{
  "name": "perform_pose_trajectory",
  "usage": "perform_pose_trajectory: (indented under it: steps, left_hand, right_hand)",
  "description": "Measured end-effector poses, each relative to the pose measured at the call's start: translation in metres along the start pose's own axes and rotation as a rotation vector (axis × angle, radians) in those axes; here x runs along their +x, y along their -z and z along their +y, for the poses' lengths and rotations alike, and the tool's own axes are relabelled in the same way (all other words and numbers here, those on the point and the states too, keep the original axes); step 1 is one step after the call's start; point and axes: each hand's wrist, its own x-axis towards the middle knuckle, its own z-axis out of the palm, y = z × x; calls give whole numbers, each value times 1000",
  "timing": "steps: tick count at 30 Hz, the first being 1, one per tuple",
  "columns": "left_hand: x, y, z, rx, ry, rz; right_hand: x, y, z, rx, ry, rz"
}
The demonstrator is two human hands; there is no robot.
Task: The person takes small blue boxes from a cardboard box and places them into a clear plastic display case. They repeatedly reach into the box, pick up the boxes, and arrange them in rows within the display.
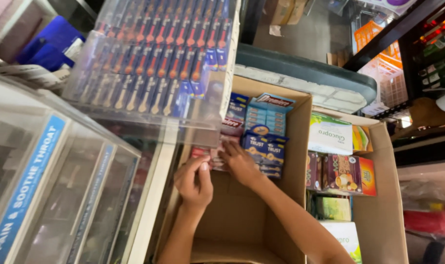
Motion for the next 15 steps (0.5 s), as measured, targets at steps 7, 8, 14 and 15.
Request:
perform_pose_trajectory:
  steps: [7, 8, 14, 15]
  left_hand:
    - [3, -3, 4, 47, -19, -129]
    - [2, -4, 3, 30, -12, -152]
    - [7, -29, 20, 61, 153, -373]
    - [7, -33, 20, 58, 152, -373]
  right_hand:
    - [15, 79, 34, 261, -200, 126]
    - [13, 88, 46, 217, -249, 203]
    - [-20, 78, 123, 181, -342, 191]
    - [-19, 78, 120, 178, -342, 193]
